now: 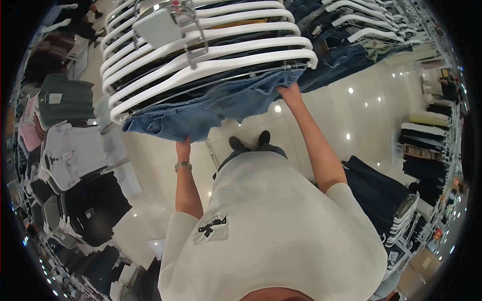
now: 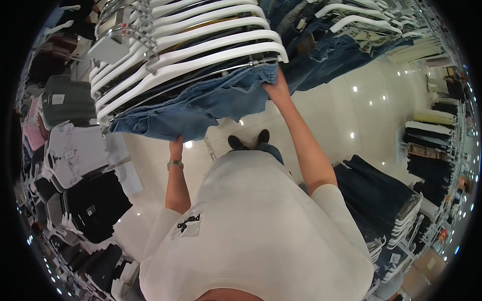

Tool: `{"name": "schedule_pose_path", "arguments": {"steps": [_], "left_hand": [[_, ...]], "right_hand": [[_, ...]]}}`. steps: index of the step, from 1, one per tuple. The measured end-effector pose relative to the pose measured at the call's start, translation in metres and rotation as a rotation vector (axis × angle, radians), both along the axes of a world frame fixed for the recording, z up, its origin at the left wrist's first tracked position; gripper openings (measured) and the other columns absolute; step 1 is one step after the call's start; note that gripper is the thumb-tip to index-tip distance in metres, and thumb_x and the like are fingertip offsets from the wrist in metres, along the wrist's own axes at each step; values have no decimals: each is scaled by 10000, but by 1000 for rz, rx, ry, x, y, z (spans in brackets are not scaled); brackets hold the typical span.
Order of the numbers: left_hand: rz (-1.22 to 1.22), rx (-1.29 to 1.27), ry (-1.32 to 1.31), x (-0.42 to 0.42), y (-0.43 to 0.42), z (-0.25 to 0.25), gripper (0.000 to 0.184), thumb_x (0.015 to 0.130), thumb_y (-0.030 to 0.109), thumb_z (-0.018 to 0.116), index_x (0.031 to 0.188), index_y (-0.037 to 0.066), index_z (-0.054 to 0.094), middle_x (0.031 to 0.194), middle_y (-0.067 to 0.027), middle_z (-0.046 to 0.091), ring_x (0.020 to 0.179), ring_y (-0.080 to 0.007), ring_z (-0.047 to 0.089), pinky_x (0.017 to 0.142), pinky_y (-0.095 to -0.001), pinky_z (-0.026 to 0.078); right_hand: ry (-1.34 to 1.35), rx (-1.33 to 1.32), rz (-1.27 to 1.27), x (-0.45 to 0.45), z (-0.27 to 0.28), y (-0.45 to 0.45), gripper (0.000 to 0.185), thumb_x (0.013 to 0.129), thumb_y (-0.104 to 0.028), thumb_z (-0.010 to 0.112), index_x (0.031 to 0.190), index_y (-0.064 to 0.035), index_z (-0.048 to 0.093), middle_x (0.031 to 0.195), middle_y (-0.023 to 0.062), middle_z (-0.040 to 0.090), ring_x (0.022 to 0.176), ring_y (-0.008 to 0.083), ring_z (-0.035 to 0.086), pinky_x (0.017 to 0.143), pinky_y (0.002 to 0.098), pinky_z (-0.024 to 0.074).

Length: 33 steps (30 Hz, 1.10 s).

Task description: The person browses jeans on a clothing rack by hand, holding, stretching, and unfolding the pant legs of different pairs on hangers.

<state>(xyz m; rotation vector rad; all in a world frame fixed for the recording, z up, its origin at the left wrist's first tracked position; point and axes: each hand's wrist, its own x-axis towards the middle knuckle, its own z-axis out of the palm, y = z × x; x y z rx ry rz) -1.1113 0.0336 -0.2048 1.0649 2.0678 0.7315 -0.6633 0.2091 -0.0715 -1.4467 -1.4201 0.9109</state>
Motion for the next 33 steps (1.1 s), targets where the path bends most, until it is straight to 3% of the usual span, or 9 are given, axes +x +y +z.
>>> {"name": "schedule_pose_path", "arguments": {"steps": [3,6,10,12,15,19,23,25,33], "left_hand": [[71,-27,-76,8,-5,-9,455,897,223,651,1255,-46,570,1257,-219,634,1201,-354,580,987,-389,444],[197,88,-225,11,-17,-49,519,885,222,653,1320,-38,541,1274,-222,621,1220,-324,573,994,-373,437],[59,-176,92,44,-29,-28,485,884,190,649,1293,-46,539,1068,-168,691,1000,-228,653,853,-358,499],[45,-210,20,59,-38,-39,524,872,188,626,1304,-78,497,915,-186,689,879,-284,665,817,-385,505],[-6,-195,-54,80,-56,-85,510,875,198,612,1301,-63,511,791,-167,673,759,-273,655,741,-378,505],[-21,-218,-489,160,-53,-32,374,939,234,594,1217,-16,580,885,-53,660,770,-136,629,638,-268,469],[-315,-271,-499,247,-17,50,386,971,259,579,1283,35,547,1097,-42,639,970,-146,627,802,-276,484],[-528,-207,-464,285,8,83,392,992,239,563,1318,25,521,1123,-47,638,1025,-142,619,850,-275,483],[-386,411,-315,400,124,193,468,947,114,578,1384,-4,462,1289,-198,593,1197,-282,585,1010,-341,451]], "right_hand": [[217,-259,171,1,-1,-2,484,765,-114,773,1210,-12,612,1020,104,688,946,177,642,872,308,498],[86,-238,235,3,-19,-8,393,779,-193,783,1105,-9,663,992,109,700,924,152,645,839,311,510],[-14,-348,300,-2,-37,-27,471,770,-301,789,1102,9,667,1025,157,710,957,239,676,842,353,517],[-19,-282,301,-7,-71,-37,527,765,-350,785,1118,20,655,1041,187,706,977,314,677,843,384,517],[-114,-326,289,-15,-5,-52,555,754,-404,771,1082,27,650,1008,229,690,970,407,649,837,428,512],[-260,-268,400,-4,-2,-58,487,772,-375,739,1010,38,639,1022,249,649,973,420,622,839,445,506],[-392,-153,671,33,10,-52,405,859,-313,677,1065,34,645,1100,211,628,942,376,642,833,413,516],[-204,-167,625,59,-9,-55,414,876,-315,677,1128,10,637,1108,183,641,960,320,647,833,380,517],[85,-260,244,137,-50,-48,344,938,-242,631,1207,-28,628,1035,173,689,956,291,679,825,344,523]]}}
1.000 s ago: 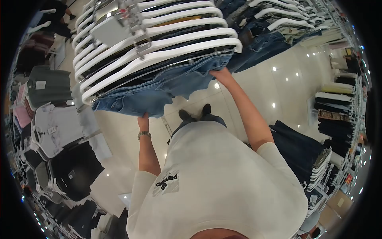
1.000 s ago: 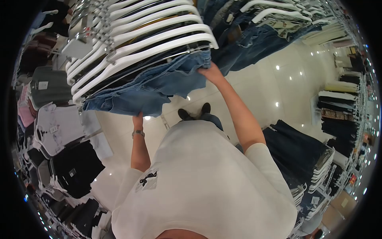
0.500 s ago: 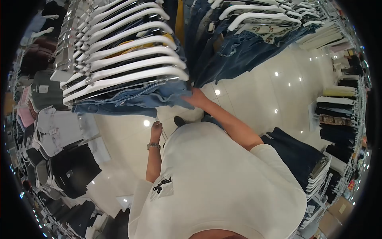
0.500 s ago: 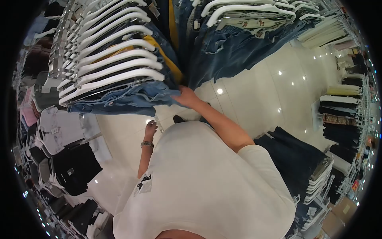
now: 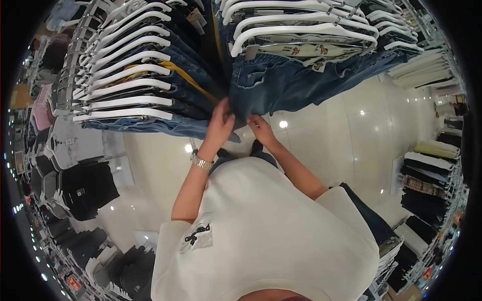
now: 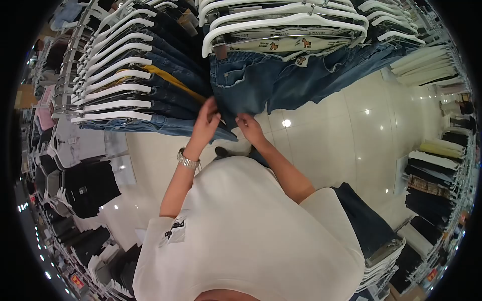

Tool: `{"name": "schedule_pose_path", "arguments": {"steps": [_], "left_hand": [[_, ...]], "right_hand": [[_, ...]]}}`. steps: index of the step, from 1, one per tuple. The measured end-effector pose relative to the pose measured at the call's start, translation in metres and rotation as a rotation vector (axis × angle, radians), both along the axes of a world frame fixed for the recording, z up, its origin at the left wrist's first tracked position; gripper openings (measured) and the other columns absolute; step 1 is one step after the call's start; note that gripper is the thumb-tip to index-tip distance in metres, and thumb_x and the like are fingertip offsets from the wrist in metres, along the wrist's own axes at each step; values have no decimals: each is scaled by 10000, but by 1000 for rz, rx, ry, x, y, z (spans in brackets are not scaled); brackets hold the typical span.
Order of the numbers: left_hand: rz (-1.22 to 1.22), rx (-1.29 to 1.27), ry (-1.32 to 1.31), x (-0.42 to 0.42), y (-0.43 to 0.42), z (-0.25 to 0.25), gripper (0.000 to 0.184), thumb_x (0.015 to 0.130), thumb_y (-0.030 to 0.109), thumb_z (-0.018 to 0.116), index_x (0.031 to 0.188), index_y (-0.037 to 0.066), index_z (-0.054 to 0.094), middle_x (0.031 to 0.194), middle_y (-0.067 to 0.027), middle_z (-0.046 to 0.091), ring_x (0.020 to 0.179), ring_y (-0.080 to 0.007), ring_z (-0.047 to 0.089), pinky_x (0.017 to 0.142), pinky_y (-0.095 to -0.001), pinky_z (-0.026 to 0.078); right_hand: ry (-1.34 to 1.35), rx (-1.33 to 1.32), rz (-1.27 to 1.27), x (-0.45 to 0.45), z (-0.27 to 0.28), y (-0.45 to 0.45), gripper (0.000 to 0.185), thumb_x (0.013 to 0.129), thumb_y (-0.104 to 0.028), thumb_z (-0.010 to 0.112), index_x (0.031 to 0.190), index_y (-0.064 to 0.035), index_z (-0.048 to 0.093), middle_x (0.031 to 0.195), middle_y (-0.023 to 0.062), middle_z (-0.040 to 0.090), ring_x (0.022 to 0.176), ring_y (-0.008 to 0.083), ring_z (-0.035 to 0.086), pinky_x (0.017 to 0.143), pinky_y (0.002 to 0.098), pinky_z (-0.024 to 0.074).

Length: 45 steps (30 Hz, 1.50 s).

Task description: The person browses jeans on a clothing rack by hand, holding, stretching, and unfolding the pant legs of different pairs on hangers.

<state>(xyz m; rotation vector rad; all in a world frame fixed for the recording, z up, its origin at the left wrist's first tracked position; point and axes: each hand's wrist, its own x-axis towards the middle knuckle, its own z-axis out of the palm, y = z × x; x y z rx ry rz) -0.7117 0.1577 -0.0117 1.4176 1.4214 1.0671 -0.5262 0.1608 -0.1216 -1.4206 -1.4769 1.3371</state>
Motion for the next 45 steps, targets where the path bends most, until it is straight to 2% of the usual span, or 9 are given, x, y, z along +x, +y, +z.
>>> {"name": "schedule_pose_path", "arguments": {"steps": [5,9,11,14,17,21,27,33,45], "left_hand": [[6,-30,228,23,37,8,493,924,92,580,1390,1,448,1284,-208,590,1211,-274,569,1002,-327,448],[-387,-209,240,58,18,62,342,880,98,581,1204,-11,572,1129,-200,629,1064,-354,610,902,-367,488],[-461,145,349,72,6,60,280,850,45,549,1122,-12,590,1044,-205,622,959,-389,600,855,-401,496],[-523,234,151,77,7,50,269,835,12,529,1096,-7,591,1032,-197,623,950,-385,601,839,-424,490],[-455,176,43,64,21,41,265,826,1,527,1080,-3,600,1042,-185,623,970,-378,598,848,-415,487],[142,172,113,42,38,32,304,844,24,550,1143,27,601,1102,-152,600,1001,-361,603,893,-411,493],[305,343,170,35,87,9,284,866,101,624,1128,-2,589,1113,-173,603,1003,-355,614,910,-408,490],[-32,13,159,27,83,-16,273,912,225,629,1084,14,610,1005,-207,624,973,-393,610,829,-447,491],[-636,230,-76,69,10,3,234,851,125,598,1065,32,615,1025,-197,613,947,-411,603,837,-463,500]], "right_hand": [[89,122,-246,2,19,17,369,931,-241,638,1206,3,611,1038,170,689,985,283,667,852,347,514],[44,282,-133,13,24,18,327,882,-165,649,1161,6,639,1036,181,691,1017,300,658,870,350,504],[55,343,10,38,5,12,308,857,-121,638,1137,6,653,1028,187,694,1016,312,657,875,346,499],[93,76,-303,52,37,7,304,862,-26,494,1122,25,644,996,178,700,953,244,654,852,336,490],[-84,105,-439,58,59,-4,326,860,17,449,1133,39,626,966,174,689,920,229,636,841,322,479],[-212,126,-487,58,87,-20,318,856,20,451,1128,52,612,930,173,675,886,229,620,829,314,469],[-247,92,-561,63,91,-43,294,875,-15,500,1140,49,609,917,162,662,863,198,596,804,297,461],[-273,47,-607,52,83,-54,312,898,-77,546,1180,39,610,954,168,673,876,200,607,810,305,464],[-402,327,-358,27,14,-64,419,924,-157,613,1291,12,501,1304,206,536,1234,321,507,1040,407,389]]}}
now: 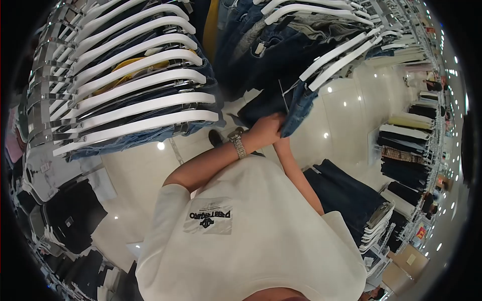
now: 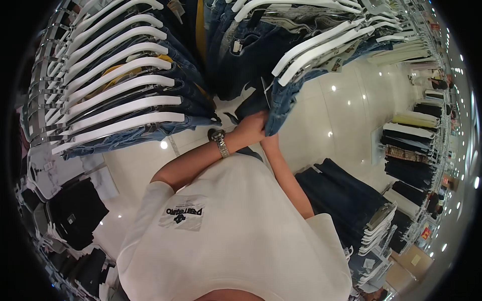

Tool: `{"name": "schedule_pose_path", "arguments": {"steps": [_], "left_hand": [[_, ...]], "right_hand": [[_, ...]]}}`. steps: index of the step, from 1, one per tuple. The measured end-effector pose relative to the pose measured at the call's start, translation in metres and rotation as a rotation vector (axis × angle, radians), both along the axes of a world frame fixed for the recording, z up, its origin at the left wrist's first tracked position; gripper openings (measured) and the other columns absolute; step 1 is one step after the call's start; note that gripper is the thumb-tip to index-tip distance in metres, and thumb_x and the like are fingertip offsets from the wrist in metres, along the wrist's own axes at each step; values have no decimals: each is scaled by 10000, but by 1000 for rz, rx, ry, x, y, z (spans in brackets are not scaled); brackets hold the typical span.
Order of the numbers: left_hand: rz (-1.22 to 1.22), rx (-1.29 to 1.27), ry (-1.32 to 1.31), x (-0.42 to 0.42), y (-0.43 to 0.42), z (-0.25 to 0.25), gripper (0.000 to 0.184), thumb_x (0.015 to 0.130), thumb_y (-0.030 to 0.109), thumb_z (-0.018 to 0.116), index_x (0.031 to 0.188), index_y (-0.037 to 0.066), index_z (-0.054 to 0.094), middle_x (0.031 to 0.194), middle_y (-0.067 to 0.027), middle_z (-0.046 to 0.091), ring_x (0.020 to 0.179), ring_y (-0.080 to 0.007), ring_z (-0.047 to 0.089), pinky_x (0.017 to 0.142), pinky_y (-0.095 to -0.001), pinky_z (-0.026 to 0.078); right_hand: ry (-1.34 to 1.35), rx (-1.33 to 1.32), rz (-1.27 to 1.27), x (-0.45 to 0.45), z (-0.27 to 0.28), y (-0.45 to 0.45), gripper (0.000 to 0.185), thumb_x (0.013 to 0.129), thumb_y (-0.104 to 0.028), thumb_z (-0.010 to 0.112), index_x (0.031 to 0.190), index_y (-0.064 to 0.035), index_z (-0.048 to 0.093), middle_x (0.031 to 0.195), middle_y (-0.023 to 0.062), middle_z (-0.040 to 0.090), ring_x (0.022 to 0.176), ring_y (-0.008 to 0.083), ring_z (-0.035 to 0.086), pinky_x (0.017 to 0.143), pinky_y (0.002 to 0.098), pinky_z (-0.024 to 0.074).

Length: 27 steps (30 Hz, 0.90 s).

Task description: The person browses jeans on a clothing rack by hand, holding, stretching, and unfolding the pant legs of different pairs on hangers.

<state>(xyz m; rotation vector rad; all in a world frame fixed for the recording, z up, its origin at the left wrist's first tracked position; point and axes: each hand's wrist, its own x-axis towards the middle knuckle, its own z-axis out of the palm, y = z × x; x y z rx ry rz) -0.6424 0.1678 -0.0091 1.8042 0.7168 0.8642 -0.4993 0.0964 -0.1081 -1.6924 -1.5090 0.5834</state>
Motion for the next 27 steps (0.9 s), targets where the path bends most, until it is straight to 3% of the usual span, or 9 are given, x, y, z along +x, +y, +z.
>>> {"name": "schedule_pose_path", "arguments": {"steps": [6,9,10,13,16,17,20,23,27], "left_hand": [[-27,-69,8,-12,12,-14,209,832,47,555,1026,55,635,978,-166,630,888,-357,626,800,-434,512],[341,-210,-84,-31,29,-17,208,839,-7,522,1002,54,635,959,-153,626,872,-336,634,795,-422,508],[532,-119,-34,-32,42,-9,217,844,-45,501,1014,31,613,996,-153,608,938,-326,625,821,-411,495],[834,129,37,-36,90,-14,431,829,-10,586,1251,-13,497,1226,-206,525,1159,-376,522,998,-422,426],[878,140,79,-33,112,-7,551,824,22,628,1335,-29,429,1294,-237,471,1220,-412,475,1062,-437,382],[877,115,97,-33,115,-4,604,827,43,639,1366,-39,379,1357,-271,394,1292,-438,390,1087,-466,349],[988,113,40,-39,118,0,619,828,57,652,1377,-35,382,1361,-264,402,1292,-438,393,1087,-475,344],[1003,123,123,-45,126,-11,603,810,94,706,1343,-19,448,1308,-253,502,1230,-406,492,1045,-425,405],[777,-61,166,-47,124,-24,491,825,111,698,1258,-19,506,1138,-246,623,1093,-388,602,939,-428,476]], "right_hand": [[209,-320,-293,0,37,-3,372,933,-279,620,1058,72,633,988,217,685,959,331,652,873,396,476],[154,-252,-358,3,29,-8,414,939,-323,617,995,86,651,884,227,687,890,325,661,818,393,481],[149,-276,-375,2,37,-10,423,940,-328,619,1003,88,649,884,235,682,885,319,658,811,395,479],[141,-298,-404,0,52,-14,426,939,-327,625,1002,94,641,856,248,668,830,310,644,771,401,472],[123,-254,-395,5,45,-21,417,939,-318,628,978,97,635,809,240,655,751,311,614,727,401,465],[114,-230,-388,9,40,-22,415,939,-315,628,969,98,633,792,234,651,724,312,602,712,400,462],[85,-225,-387,16,33,-26,391,932,-293,629,948,97,626,755,223,633,678,308,565,688,394,458],[69,-238,-401,14,42,-28,358,923,-262,629,944,96,625,752,228,627,680,304,568,686,396,457],[44,-259,-390,16,44,-26,350,917,-254,628,954,94,625,775,246,633,715,333,603,705,408,462]]}}
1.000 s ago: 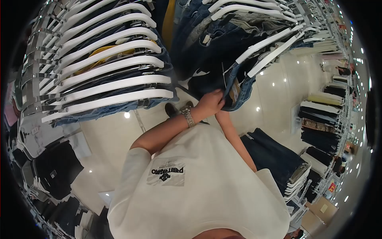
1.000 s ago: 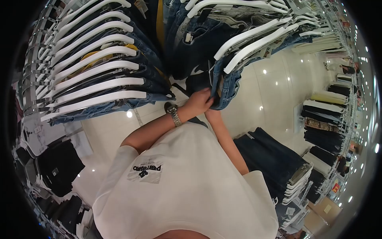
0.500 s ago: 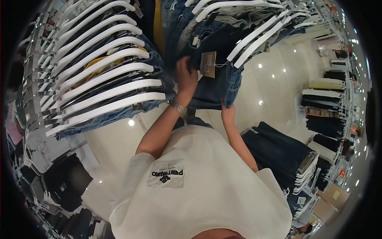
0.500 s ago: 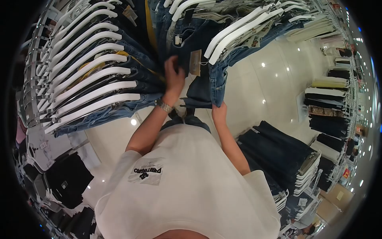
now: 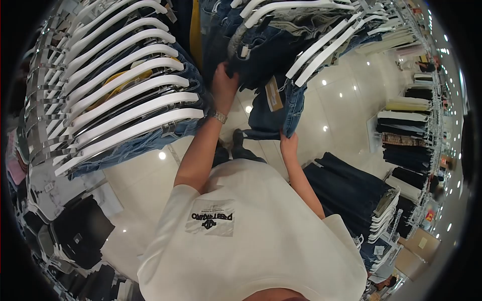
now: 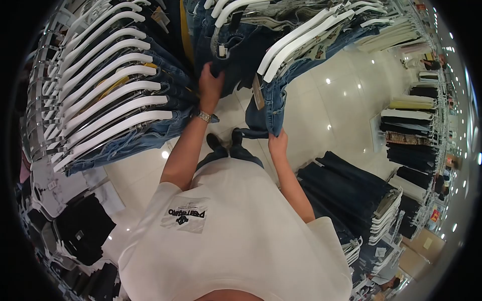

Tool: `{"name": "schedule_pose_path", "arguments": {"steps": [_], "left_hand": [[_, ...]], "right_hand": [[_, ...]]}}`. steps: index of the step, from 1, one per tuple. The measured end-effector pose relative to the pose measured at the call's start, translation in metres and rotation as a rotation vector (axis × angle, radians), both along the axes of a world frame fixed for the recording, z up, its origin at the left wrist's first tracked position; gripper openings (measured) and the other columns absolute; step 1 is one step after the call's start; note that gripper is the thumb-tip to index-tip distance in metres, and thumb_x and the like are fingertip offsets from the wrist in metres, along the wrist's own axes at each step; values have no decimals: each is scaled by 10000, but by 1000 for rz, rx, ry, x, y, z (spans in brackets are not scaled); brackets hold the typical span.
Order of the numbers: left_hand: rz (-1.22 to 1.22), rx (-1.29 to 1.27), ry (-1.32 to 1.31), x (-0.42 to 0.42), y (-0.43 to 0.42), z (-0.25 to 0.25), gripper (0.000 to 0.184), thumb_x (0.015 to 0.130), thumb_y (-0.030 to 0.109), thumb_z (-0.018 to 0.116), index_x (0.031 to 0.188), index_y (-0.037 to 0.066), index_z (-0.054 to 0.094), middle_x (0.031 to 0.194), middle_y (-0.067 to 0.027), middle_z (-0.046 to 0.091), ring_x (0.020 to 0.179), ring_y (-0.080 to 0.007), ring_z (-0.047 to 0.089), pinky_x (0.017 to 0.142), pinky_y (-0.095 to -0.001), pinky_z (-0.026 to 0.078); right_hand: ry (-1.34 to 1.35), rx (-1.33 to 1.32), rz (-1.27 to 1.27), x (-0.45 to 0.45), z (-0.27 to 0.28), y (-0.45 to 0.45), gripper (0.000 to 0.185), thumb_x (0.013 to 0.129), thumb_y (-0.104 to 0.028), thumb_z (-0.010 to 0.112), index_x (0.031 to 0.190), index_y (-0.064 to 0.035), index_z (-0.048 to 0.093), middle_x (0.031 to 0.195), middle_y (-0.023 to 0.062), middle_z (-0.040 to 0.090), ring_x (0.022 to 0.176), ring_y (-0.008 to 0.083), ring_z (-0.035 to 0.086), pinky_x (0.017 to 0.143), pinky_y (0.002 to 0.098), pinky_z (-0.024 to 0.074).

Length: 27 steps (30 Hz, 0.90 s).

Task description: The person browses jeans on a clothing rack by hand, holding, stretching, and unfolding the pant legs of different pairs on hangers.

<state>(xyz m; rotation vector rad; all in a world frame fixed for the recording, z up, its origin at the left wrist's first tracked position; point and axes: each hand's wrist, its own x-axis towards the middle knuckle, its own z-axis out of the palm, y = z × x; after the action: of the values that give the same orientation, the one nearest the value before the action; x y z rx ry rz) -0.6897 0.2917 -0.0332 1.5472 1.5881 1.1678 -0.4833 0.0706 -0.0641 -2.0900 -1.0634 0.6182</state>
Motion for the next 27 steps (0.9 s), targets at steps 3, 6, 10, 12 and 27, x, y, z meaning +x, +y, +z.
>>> {"name": "schedule_pose_path", "arguments": {"steps": [3,6,10,12,27], "left_hand": [[-93,-102,-73,4,-30,7,451,830,141,705,1216,-11,530,1058,-241,666,1015,-392,645,868,-433,509],[-131,-41,-128,16,-57,-9,409,830,165,704,1170,-3,552,1037,-245,661,994,-413,637,851,-448,509],[-259,21,-19,37,-91,-29,405,792,174,709,1128,-9,576,992,-236,635,957,-424,617,854,-468,506],[-411,-40,45,48,-105,-33,411,767,175,710,1113,-9,587,1010,-229,612,977,-417,598,860,-472,505],[-701,-70,-76,52,-134,-1,342,810,178,650,1113,27,601,1076,-211,632,1008,-411,603,876,-458,503]], "right_hand": [[-11,13,12,1,-6,1,375,925,-277,628,979,94,630,814,267,646,766,360,629,730,414,468],[-8,-10,13,2,-7,4,395,932,-295,629,1010,92,636,863,283,660,820,380,644,762,411,475],[7,3,29,-1,-3,7,401,936,-296,625,1028,95,638,902,289,671,867,384,656,794,403,480],[8,12,53,-2,-2,8,343,919,-242,613,1037,79,635,906,291,670,889,414,653,790,418,486],[135,142,352,-30,-21,19,455,933,-206,554,1328,16,513,1294,248,577,1228,362,545,1015,396,422]]}}
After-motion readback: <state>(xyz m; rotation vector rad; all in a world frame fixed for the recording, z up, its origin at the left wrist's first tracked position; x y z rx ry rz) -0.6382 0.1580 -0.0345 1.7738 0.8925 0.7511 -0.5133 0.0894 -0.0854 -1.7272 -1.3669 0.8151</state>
